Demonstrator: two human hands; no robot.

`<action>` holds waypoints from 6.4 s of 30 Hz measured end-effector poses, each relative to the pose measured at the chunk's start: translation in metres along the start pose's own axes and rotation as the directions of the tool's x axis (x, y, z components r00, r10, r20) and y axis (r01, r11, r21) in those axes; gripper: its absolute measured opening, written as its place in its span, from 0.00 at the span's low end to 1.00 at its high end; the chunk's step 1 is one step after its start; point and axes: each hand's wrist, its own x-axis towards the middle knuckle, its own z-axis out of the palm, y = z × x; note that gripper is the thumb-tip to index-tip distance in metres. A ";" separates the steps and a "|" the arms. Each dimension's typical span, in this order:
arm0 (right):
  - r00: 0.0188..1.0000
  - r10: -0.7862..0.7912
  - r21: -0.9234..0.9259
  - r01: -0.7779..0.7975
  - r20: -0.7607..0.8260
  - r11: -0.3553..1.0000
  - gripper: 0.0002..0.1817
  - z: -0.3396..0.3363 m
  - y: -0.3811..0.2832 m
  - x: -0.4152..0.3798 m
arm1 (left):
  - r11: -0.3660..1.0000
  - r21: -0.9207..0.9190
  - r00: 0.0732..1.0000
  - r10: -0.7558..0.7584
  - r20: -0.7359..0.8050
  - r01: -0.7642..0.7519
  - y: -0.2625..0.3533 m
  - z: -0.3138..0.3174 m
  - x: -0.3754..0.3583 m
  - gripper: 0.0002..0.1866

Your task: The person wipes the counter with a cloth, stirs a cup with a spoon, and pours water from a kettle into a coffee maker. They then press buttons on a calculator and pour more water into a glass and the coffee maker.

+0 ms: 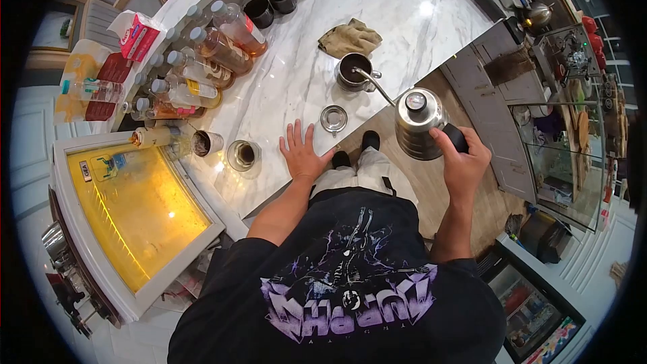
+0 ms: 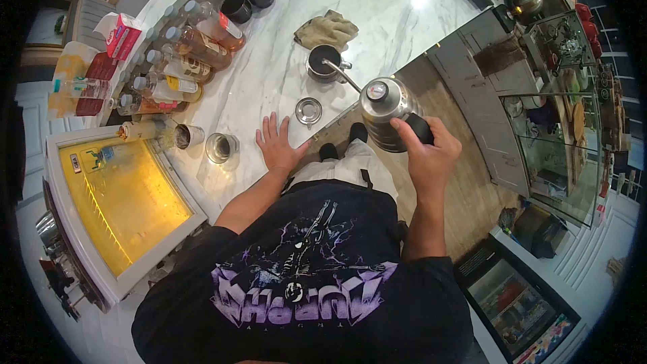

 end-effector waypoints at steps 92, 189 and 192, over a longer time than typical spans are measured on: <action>0.998 -0.052 -0.052 0.050 -0.038 0.997 0.16 -0.007 -0.005 0.011 | 1.000 0.012 1.000 -0.003 0.015 0.003 0.000 -0.004 0.000 0.52; 0.999 0.040 0.009 -0.039 -0.035 0.999 0.16 -0.006 -0.003 0.006 | 1.000 -0.007 0.999 0.016 -0.048 -0.016 -0.003 0.003 -0.002 0.52; 0.998 0.051 -0.013 -0.052 -0.048 0.999 0.16 -0.010 0.000 0.006 | 1.000 -0.018 0.998 0.023 -0.062 -0.024 -0.004 0.002 -0.002 0.52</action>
